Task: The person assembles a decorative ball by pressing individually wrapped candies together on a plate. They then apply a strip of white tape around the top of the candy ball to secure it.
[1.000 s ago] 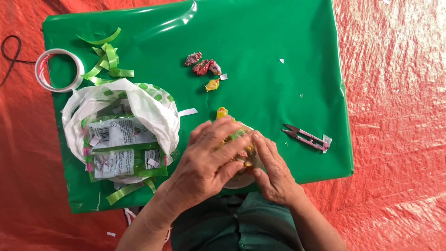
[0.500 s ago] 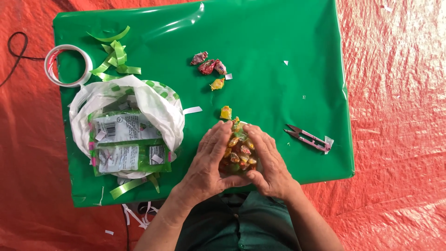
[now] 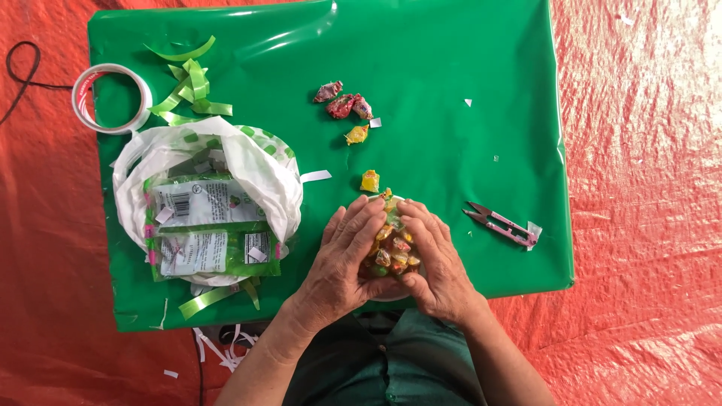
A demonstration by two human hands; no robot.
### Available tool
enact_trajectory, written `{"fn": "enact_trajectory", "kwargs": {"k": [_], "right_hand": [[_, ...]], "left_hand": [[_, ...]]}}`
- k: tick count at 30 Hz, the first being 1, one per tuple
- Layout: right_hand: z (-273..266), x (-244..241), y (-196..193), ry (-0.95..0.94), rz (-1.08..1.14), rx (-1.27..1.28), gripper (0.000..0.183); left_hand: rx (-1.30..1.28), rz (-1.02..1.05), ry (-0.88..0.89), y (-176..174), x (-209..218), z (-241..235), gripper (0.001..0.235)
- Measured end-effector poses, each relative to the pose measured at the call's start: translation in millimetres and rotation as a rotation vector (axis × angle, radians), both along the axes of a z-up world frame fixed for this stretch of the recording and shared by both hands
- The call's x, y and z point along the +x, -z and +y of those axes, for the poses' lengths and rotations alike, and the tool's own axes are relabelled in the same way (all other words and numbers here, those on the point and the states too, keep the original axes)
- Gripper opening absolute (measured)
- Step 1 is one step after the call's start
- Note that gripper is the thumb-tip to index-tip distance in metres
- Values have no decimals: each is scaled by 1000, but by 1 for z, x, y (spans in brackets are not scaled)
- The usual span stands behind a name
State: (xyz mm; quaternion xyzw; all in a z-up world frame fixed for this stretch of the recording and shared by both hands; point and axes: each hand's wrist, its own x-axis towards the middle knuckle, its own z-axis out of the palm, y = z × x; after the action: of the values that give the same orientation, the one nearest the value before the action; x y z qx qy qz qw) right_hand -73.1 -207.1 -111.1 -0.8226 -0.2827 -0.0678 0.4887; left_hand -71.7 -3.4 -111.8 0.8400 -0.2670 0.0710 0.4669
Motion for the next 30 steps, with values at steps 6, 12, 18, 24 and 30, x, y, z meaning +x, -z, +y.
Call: {"fn": "enact_trajectory", "kwargs": {"k": [6,12,18,24,30], "right_hand": [[-6,-2,2,-25,36,45,91],[-8,-2,0,-38,92,115,87],[-20,-7,22,-36,222,500,81],[-25,-15,13,-4,358,533,67],[-22,3,8,-56,270,413,86]], "left_hand": [[-45,31,11,-10,1,3,108],[-80,42,16,-13,1,13,111],[-115,51,-47,-21,-10,24,97],[-72,22,-32,-2,-32,33,90],[-92,83,-149,21,-41,30,116]]}}
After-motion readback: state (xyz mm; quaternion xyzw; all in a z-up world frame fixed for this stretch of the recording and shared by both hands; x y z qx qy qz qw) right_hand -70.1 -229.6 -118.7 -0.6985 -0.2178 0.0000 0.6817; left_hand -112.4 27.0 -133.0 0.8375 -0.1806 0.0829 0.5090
